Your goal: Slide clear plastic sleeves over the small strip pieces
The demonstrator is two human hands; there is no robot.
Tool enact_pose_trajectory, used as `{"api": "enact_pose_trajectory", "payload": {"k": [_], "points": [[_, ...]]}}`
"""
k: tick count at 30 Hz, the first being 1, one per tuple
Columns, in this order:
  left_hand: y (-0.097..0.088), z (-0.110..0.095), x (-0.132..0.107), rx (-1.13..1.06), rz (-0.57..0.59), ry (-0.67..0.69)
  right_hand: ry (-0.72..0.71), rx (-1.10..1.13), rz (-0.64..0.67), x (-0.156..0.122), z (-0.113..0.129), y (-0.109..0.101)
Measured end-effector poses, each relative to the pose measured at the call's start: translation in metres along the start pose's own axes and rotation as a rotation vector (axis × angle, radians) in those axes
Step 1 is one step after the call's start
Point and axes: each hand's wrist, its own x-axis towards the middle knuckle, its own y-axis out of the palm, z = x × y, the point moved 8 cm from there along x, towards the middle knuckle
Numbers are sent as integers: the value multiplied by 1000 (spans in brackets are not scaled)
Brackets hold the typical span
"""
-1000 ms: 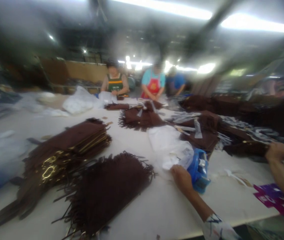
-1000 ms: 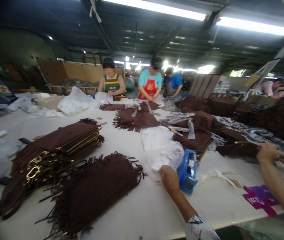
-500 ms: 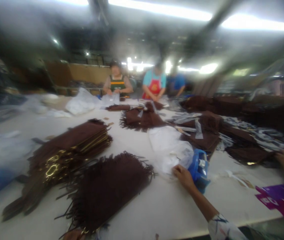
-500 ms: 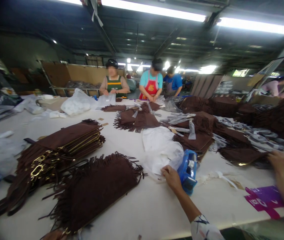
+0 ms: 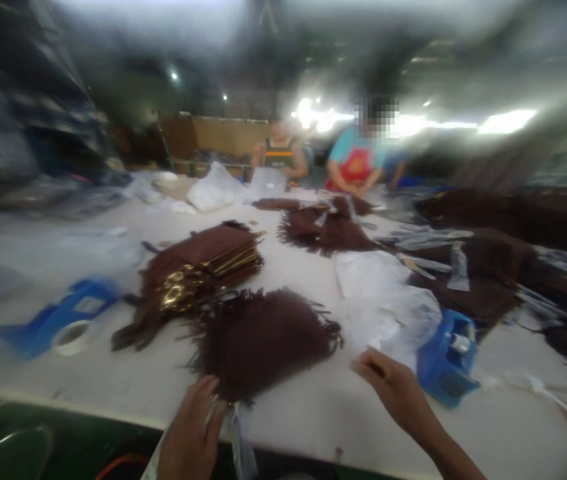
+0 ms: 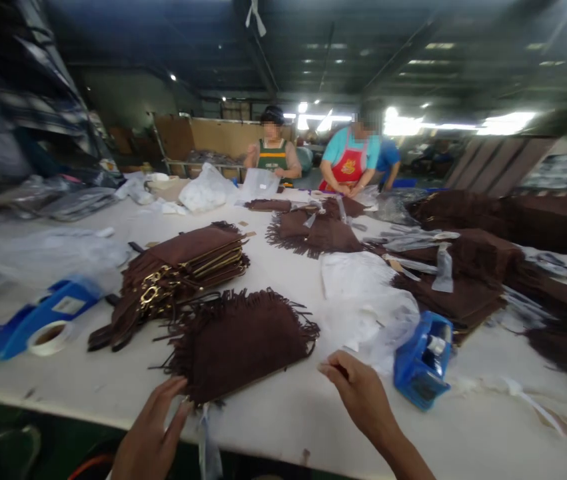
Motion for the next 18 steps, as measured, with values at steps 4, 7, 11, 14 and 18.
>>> {"api": "enact_pose_trajectory", "payload": {"k": [4,7,11,14,18], "points": [[-11,-90,7,-325,221,114,-36,348,320,-18,82,30],[-10,-121,9,-622,413,81,-90,552,511,-29,134,49],[4,-96,-6,-1021,489,-202,-163,569,578,-34,163,67],[13,-65,-22,-1217,452,-405,-134,531,523,-30,159,81],[9,-47,-37,-1166,458,-451,-117,480,493,-30,158,102]]}}
